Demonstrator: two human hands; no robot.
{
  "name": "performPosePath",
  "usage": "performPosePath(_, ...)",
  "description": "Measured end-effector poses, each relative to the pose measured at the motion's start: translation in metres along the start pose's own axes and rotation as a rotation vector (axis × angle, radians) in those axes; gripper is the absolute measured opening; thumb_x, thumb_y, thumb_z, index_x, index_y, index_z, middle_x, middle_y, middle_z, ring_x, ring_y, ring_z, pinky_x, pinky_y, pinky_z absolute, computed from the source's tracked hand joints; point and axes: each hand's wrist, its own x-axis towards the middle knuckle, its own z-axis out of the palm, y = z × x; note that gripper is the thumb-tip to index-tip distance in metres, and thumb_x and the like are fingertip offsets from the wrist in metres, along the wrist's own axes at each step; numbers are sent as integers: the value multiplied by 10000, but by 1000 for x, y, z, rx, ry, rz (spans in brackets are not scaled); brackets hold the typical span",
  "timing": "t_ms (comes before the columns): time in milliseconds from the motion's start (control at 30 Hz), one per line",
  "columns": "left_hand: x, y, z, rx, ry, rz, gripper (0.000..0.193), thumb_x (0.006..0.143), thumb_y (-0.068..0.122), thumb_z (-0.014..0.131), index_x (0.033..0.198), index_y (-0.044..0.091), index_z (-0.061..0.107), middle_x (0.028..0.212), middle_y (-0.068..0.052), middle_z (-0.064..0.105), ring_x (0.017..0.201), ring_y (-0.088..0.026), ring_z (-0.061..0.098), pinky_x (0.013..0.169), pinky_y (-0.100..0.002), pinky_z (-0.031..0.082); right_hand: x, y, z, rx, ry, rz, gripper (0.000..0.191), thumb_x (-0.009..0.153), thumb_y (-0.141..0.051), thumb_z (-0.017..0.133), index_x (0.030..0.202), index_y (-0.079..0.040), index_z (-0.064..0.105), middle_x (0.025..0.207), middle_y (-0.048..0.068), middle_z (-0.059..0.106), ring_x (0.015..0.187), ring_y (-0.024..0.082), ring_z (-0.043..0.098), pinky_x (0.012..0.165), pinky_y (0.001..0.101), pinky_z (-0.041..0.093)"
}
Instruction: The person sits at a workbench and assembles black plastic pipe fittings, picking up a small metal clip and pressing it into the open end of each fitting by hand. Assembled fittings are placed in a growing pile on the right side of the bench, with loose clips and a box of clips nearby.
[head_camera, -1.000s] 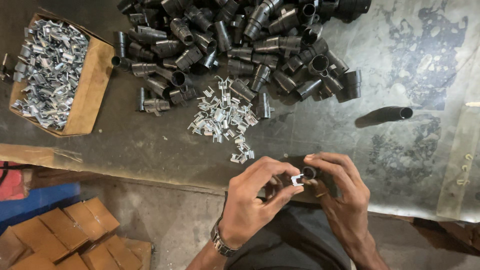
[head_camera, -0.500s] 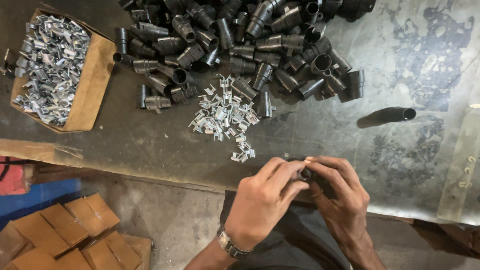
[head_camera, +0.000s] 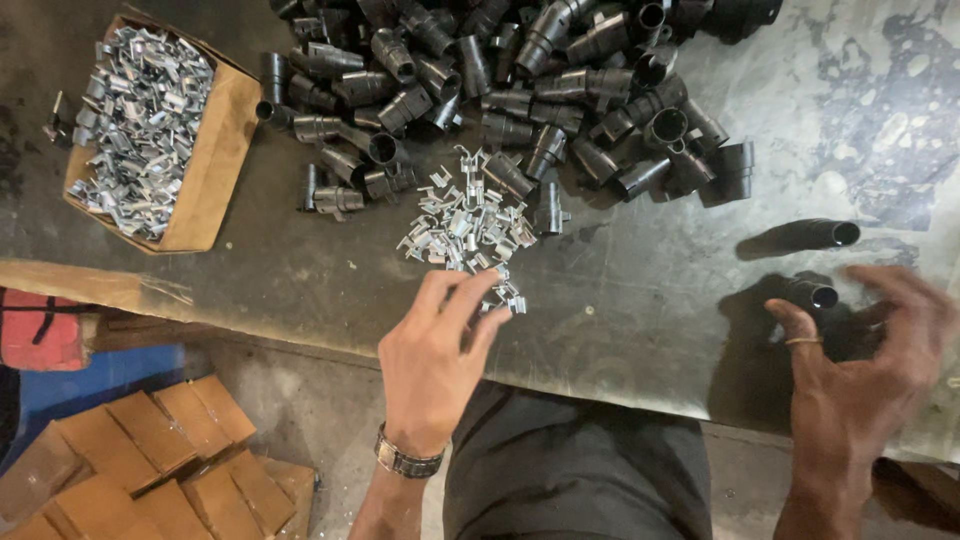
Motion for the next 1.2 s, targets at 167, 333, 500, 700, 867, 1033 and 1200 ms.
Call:
performPosePath(167,-3,-2,14,53,23,231,310,818,179,823,1120,174,750,1018,-1,638,758,-211,633,705,-366,502,4,-44,4,136,53,-274,407,991,-244,813,1283,-68,591,1371,48,567,1255,230,533,1034,360,471)
performPosePath(333,-4,2,18,42,58,299,236,832,123,826,1041,148,719,1014,7,640,768,-218,621,721,-370,485,31,-96,41,77,-247,-347,526,930,9,732,1434,-116,647,1437,46,562,1072,286,544,1010,436,439)
performPosePath(500,-2,5,6,-102,74,248,249,781,120,826,976,130,671,1017,10,649,753,-204,618,682,-344,503,43,-111,53,-140,-247,-320,521,862,56,714,1330,-172,688,1391,29,547,1146,323,530,1029,414,448)
performPosePath(700,3,-1,12,-220,39,205,252,807,103,820,996,104,653,1004,8,636,613,-124,608,573,-289,493,23,-91,36,-32,-385,-514,378,798,-106,773,1164,-102,676,1314,48,620,1201,290,569,987,466,406)
performPosePath(867,0,-4,19,-381,42,101,212,858,87,810,975,87,632,878,31,633,571,-66,531,533,-241,444,17,-82,31,215,-411,-351,416,791,-116,817,1171,-70,653,1194,95,650,1127,274,629,958,434,476)
performPosePath(1033,-7,-2,23,-583,-48,-53,137,889,62,781,993,72,691,821,26,628,568,-34,475,513,-221,391,1,-81,24,496,-404,-117,360,755,-1,837,1085,-74,712,1139,80,636,966,185,692,785,304,572)
performPosePath(1200,-8,4,23,-686,-185,0,285,836,53,799,1109,83,721,920,8,658,627,-36,560,572,-198,458,-7,-86,26,466,-403,-78,355,791,22,803,1120,-99,749,1120,89,616,965,175,690,808,298,591)
